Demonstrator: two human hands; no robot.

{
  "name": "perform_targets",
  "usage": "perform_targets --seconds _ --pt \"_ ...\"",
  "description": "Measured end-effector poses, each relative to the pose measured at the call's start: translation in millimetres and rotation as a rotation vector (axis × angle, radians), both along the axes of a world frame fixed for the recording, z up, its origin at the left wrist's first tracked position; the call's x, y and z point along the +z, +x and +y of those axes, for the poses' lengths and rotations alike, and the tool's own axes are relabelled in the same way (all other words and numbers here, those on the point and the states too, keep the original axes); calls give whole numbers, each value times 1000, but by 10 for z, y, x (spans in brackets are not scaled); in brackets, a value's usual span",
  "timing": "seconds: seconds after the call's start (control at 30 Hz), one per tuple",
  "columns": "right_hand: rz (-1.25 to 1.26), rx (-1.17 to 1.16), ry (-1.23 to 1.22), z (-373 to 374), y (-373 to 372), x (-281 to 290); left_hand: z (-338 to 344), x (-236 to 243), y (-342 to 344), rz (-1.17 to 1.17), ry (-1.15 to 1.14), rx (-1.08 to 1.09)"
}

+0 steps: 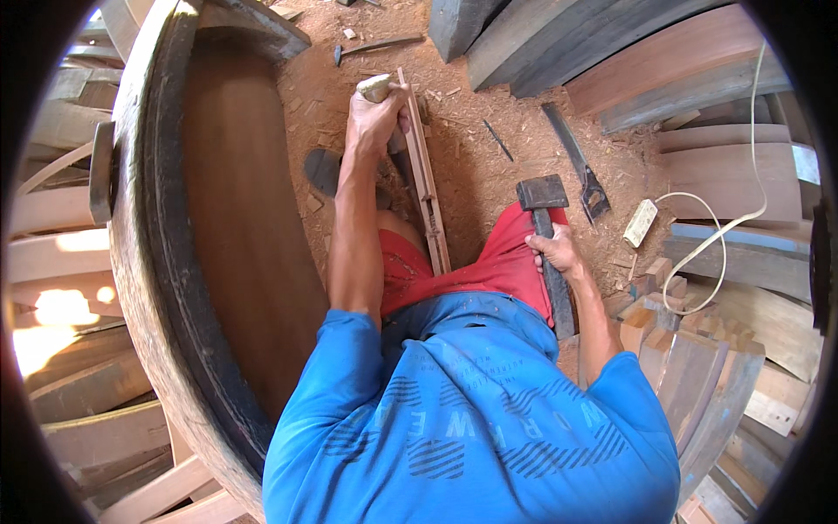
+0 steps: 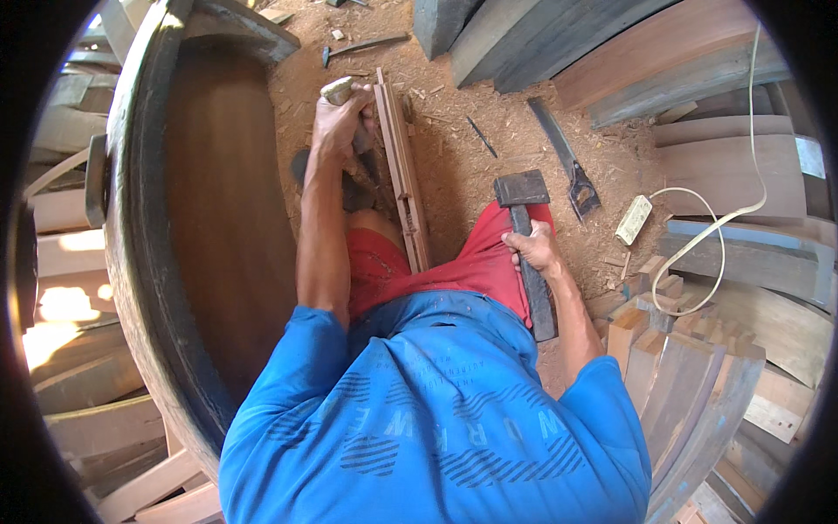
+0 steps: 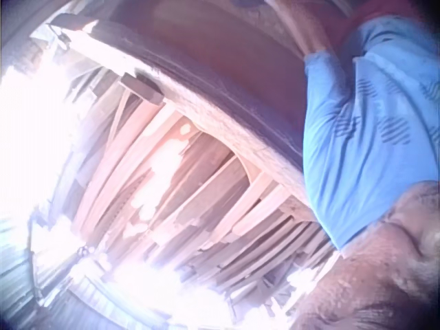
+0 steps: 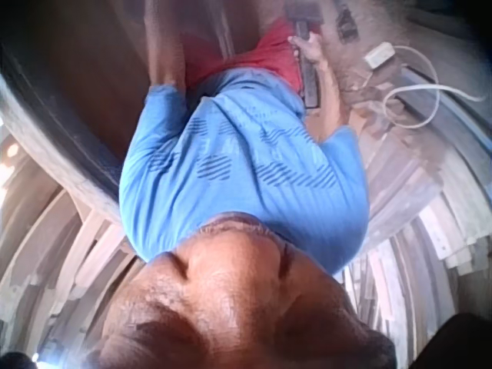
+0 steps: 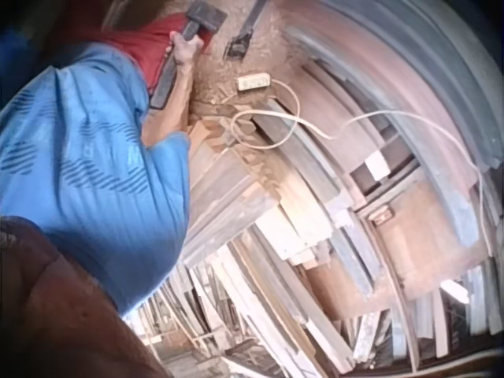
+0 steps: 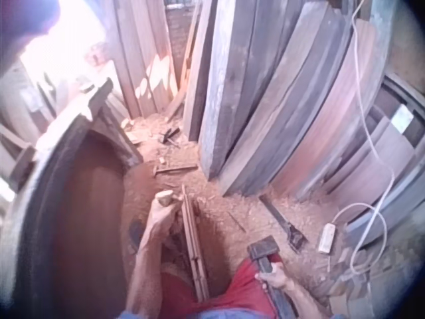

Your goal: The person uses a hammer to strike a chisel, carving a groove into a piece of wood. They handle the wood piece by hand, clearing away shavings as they work.

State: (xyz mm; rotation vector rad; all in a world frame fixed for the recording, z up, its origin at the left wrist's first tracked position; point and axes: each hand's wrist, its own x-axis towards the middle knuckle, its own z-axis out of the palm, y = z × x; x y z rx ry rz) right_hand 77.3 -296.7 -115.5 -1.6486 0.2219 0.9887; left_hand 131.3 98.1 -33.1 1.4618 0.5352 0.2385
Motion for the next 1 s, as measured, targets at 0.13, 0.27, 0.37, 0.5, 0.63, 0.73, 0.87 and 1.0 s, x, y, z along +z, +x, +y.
perform_targets --seconds 0.13,0.27,0.37,0.5,0.63,0.73,0.87,1.0 --pt "-28 -3 -3 -7 -38 -10 -303 835 -501 -76 88 -28" --pt "-73 3 15 -41 -80 -57 -445 911 -727 -262 302 32" --pt "-90 -7 23 -57 -114 -62 -612 873 -838 -385 391 92" --pt "-115 16 32 -78 -136 -69 -718 654 -1006 -351 462 123" --pt "-115 14 34 -73 -151 -61 -955 374 -1312 -677 527 124" --pt "-105 12 10 -96 -153 -65 -1181 166 -1698 -758 529 -61" --pt "-99 16 14 -70 -146 -48 -1415 -13 -2172 -611 728 -459" --pt "-92 28 4 -49 -148 8 -1599 -62 -2293 -567 906 -522"
